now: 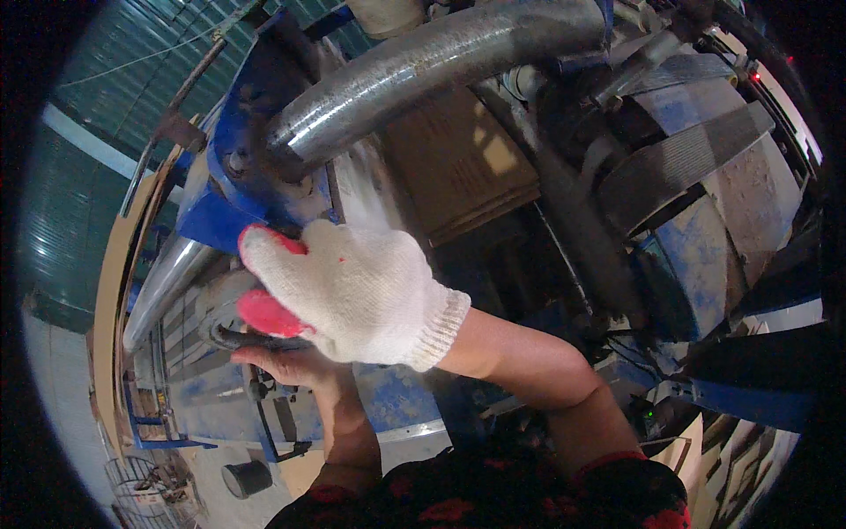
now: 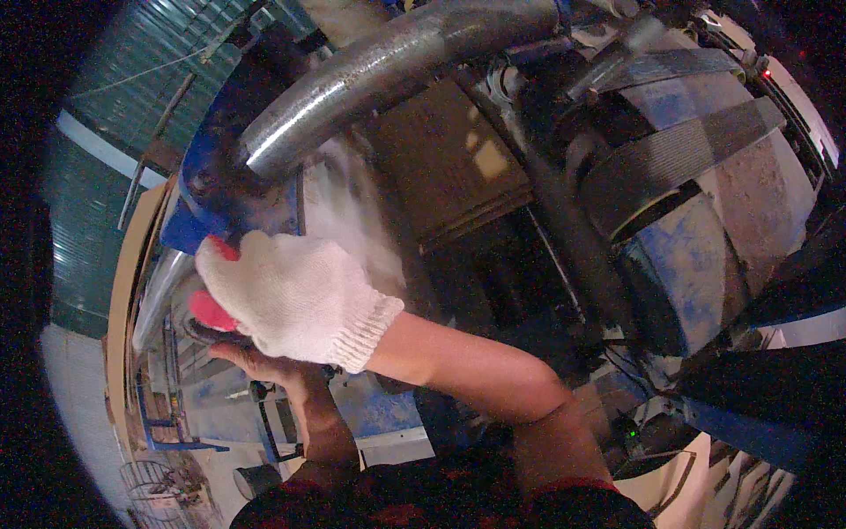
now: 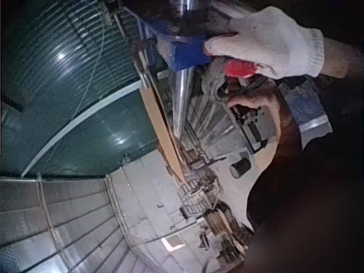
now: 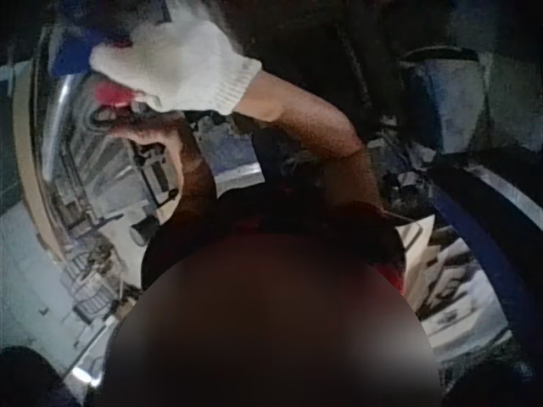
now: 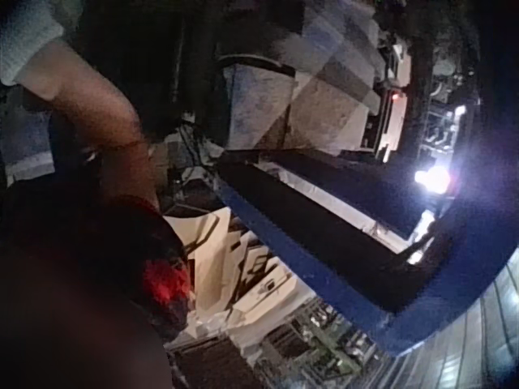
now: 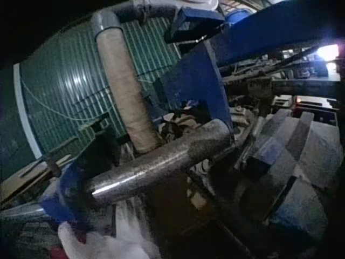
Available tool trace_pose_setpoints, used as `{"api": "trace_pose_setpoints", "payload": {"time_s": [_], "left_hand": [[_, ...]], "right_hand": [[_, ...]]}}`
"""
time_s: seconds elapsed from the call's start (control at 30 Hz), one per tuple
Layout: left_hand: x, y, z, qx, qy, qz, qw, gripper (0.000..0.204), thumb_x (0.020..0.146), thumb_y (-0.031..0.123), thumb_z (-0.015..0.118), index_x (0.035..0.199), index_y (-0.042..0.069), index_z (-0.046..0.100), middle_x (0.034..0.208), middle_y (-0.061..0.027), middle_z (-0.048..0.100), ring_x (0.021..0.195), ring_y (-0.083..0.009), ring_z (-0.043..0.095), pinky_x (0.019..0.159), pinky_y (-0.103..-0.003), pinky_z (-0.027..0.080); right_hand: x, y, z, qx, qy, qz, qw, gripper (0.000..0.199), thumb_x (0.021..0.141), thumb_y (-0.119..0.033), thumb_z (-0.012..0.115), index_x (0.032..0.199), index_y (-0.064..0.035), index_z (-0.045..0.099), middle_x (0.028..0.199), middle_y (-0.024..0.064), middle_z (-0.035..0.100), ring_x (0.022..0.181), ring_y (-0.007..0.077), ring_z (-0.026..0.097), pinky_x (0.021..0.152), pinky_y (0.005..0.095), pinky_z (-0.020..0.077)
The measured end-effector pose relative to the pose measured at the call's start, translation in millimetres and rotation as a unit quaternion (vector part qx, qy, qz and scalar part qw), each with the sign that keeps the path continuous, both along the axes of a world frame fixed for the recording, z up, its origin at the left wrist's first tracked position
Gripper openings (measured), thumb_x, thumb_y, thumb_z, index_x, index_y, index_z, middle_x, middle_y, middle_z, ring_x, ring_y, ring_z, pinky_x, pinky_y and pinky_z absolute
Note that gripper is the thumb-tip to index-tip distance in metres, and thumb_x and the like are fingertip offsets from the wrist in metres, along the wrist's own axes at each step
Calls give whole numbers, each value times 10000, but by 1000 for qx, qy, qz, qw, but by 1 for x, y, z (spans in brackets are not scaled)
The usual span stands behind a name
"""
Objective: The person operates a cardboard box forming machine, feeding flat cardboard sheets into the machine and folding the formed boxes. The person wears gloves and handles multiple cardboard sheets in sequence, folding them into box shapes and stacking them.
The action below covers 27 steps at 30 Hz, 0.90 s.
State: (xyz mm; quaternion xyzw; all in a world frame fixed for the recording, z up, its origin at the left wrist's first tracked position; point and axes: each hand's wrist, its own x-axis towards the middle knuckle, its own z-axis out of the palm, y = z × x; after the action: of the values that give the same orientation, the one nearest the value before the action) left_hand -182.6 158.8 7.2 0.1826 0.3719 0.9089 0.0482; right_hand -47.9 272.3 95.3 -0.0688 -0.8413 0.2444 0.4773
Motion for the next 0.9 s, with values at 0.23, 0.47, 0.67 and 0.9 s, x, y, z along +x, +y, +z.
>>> {"api": "trace_pose_setpoints", "payload": {"time_s": [0.23,0.47,0.67,0.9], "left_hand": [[1,0,-6,-46,17,106,993,786,887,671,335,1409,86,282,1408,-87,362,1268,-248,391,1085,-432,297],[-2,-7,-5,-44,-50,-8,998,922,810,772,320,1421,82,303,1450,-92,340,1326,-315,323,1111,-468,224],[-30,-51,35,-129,331,-49,933,741,854,715,341,1230,87,457,1157,-67,526,1120,-204,465,987,-382,323],[-77,-4,182,-231,507,178,811,480,975,382,403,1295,30,462,1323,-105,463,1242,-223,399,1041,-356,276]], "right_hand": [[-1,2,2,43,36,-10,998,491,765,-286,644,1180,-67,501,713,120,564,563,260,604,409,365,448],[0,-1,6,-7,-17,2,1000,490,766,-289,651,1192,-111,486,750,137,569,622,307,607,447,412,467],[22,6,21,26,-20,-34,999,366,793,-255,633,1106,-111,511,853,141,580,774,301,596,603,388,492],[-10,87,99,-173,297,110,932,341,869,-90,530,1200,-11,537,1038,112,610,907,178,588,792,277,472]]}}
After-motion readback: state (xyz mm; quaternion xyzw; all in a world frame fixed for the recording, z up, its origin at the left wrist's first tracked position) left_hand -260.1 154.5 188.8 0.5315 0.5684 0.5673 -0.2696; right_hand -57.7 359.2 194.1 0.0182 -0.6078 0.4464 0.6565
